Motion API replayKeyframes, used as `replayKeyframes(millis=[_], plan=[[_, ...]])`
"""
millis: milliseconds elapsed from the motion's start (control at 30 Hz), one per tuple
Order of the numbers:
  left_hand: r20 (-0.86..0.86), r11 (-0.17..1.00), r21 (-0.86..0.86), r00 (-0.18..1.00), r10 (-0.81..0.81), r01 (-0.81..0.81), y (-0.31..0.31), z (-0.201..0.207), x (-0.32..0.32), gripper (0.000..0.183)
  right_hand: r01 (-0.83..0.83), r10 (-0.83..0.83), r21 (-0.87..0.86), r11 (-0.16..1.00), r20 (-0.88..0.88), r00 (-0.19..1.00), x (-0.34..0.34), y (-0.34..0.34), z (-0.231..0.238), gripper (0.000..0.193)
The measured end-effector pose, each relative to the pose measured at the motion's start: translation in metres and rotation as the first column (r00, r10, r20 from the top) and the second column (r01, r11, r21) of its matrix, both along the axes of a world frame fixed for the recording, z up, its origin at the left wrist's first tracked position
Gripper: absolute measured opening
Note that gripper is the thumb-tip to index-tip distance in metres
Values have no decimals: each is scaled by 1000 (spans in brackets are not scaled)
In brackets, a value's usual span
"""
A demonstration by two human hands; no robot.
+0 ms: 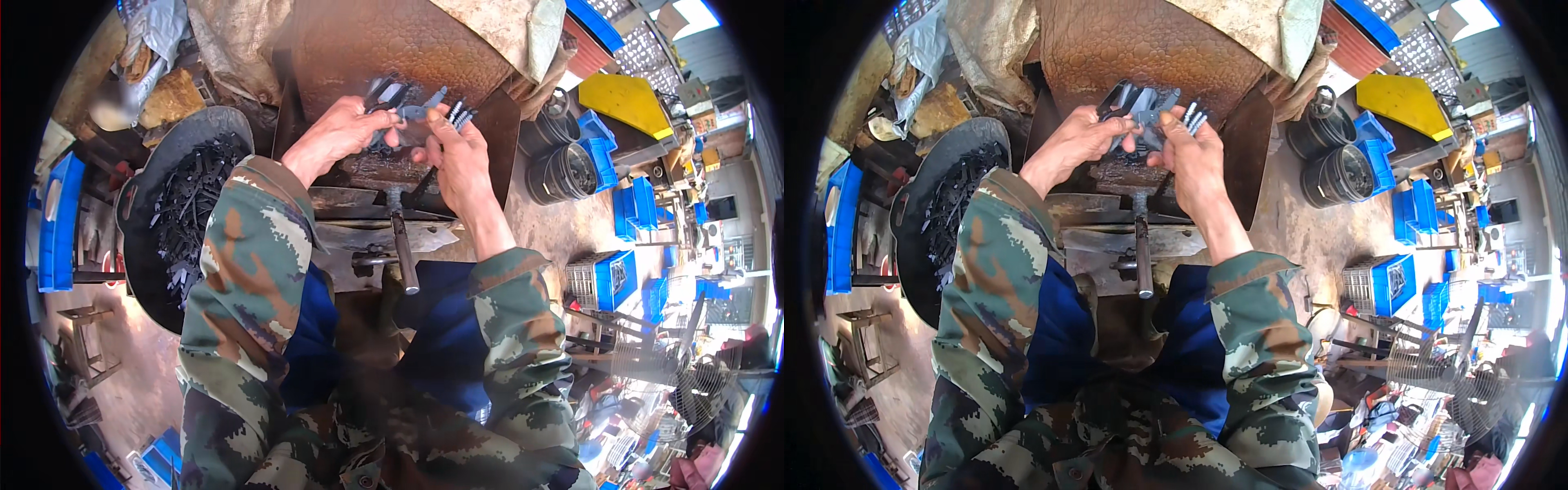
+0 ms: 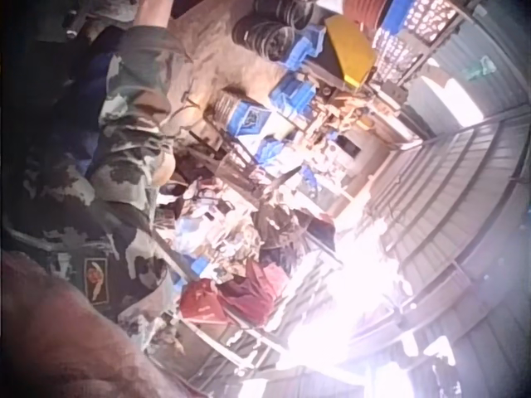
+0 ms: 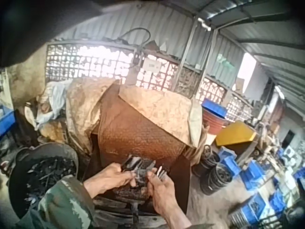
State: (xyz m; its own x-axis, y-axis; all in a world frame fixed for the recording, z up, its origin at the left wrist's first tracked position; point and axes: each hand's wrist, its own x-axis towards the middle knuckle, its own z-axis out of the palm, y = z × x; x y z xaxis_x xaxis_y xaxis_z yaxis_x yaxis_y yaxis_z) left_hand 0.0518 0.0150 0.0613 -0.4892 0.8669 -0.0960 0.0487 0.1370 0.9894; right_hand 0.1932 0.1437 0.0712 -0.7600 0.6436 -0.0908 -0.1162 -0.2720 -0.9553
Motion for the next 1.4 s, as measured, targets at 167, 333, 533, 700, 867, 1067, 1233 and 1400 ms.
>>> replayKeyframes(millis=[167,333,533,700,867,1067,1233,1400], plan=[[193,996,69,980,39,-53,0,-10,1,29,48,-44,116,992,-42,998,-6,-10,3,16],[133,989,-57,981,139,-133,-5,-30,-28,36,60,-65,225,973,16,998,2,-8,1,17],[-39,967,-214,991,129,-135,4,-52,-46,29,10,-8,66,998,-37,999,22,8,0,19],[-189,959,-282,980,-56,0,7,-63,-43,26,15,-17,-30,999,-61,998,36,15,8,24],[-398,984,-169,910,-120,56,7,-71,-41,27,46,-57,-124,991,-90,994,41,15,17,25],[-419,982,-187,905,-75,-5,4,-62,-44,31,69,-85,-214,974,-65,994,43,23,14,23],[-506,974,-195,838,-203,118,10,-89,-51,35,96,-119,-291,952,-64,991,44,28,11,22],[-419,959,-235,874,-246,157,6,-81,-50,34,150,-162,-361,920,-2,987,39,24,7,22]])
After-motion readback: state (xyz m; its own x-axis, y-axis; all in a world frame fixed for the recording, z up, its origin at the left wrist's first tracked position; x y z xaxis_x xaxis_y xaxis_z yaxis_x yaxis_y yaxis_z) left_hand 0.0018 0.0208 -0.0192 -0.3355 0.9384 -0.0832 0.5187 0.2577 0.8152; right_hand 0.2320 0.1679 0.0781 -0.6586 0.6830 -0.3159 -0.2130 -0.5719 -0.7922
